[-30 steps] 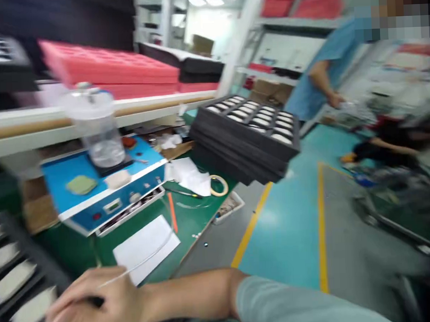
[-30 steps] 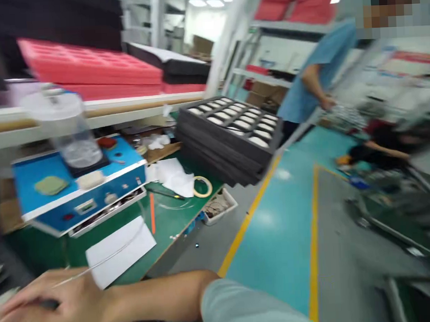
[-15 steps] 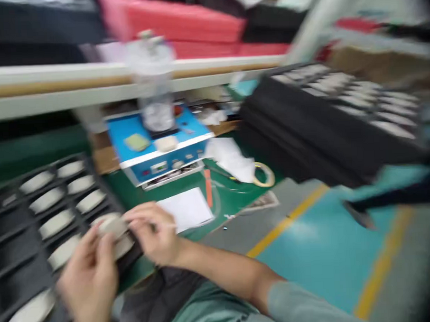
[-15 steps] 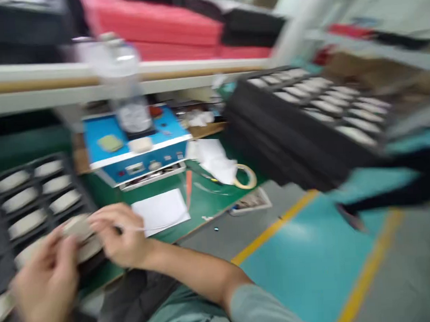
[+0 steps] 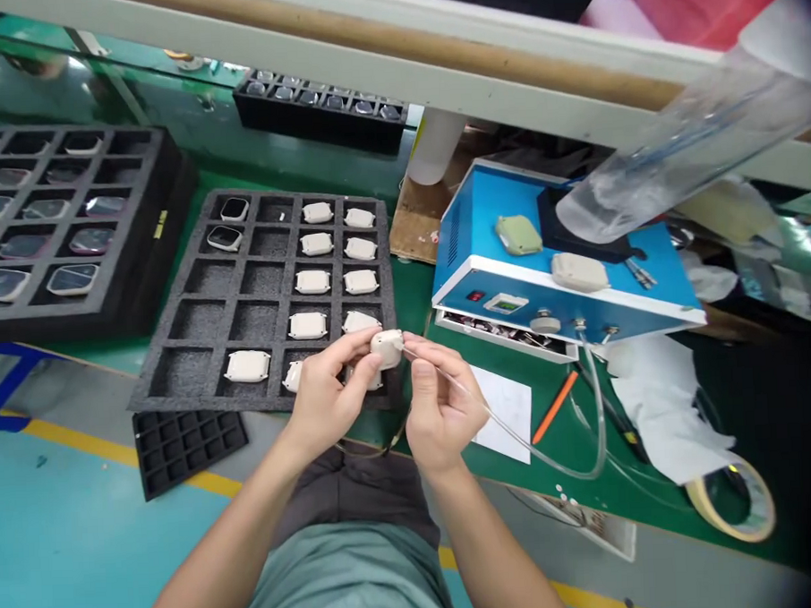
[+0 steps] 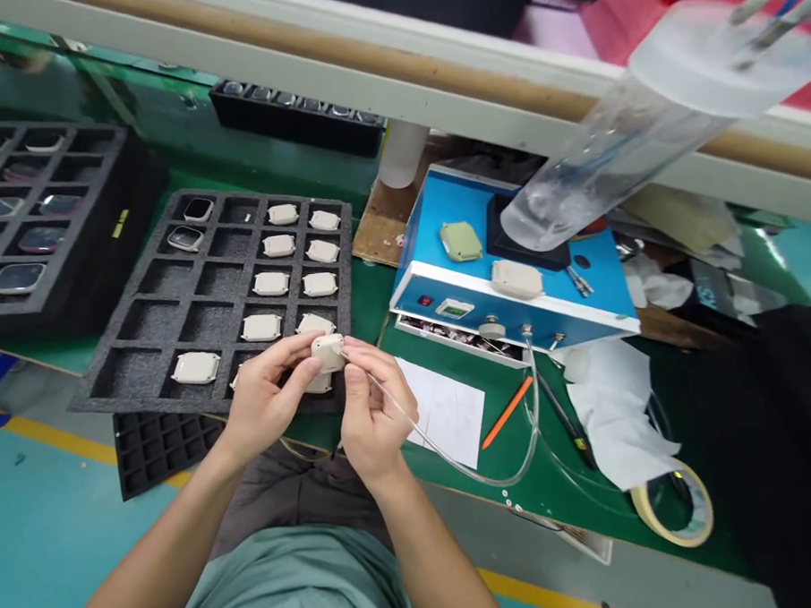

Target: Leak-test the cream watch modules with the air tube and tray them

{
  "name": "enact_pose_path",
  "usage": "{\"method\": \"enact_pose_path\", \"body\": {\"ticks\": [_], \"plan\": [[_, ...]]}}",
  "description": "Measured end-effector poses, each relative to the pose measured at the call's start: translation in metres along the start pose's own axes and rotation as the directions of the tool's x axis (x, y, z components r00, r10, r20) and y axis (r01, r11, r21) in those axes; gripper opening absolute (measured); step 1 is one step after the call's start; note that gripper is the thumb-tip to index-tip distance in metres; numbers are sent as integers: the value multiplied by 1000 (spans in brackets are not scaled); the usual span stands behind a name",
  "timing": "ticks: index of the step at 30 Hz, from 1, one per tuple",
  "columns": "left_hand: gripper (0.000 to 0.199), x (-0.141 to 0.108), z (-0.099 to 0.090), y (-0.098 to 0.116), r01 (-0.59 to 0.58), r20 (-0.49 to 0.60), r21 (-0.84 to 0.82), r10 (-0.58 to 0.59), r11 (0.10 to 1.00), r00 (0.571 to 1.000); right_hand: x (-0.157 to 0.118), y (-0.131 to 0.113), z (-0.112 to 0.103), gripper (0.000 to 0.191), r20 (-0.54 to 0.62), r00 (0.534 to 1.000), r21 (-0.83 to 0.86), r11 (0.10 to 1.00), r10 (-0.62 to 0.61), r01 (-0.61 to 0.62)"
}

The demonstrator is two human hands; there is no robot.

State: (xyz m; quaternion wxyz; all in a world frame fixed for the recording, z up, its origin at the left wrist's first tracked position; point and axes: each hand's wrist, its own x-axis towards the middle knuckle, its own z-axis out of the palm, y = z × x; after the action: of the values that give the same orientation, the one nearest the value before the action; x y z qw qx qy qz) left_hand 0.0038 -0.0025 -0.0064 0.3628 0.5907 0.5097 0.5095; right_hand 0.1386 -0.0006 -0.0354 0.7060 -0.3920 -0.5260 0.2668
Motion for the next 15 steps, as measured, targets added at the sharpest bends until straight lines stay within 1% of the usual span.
{"method": "enact_pose_path", "body": {"ticks": [15], "plan": [[33,-1,-2,0,-17,-13,23,18,1000,1000,1,0,0,19,13,1000,-9,1000,-17,17]]}}
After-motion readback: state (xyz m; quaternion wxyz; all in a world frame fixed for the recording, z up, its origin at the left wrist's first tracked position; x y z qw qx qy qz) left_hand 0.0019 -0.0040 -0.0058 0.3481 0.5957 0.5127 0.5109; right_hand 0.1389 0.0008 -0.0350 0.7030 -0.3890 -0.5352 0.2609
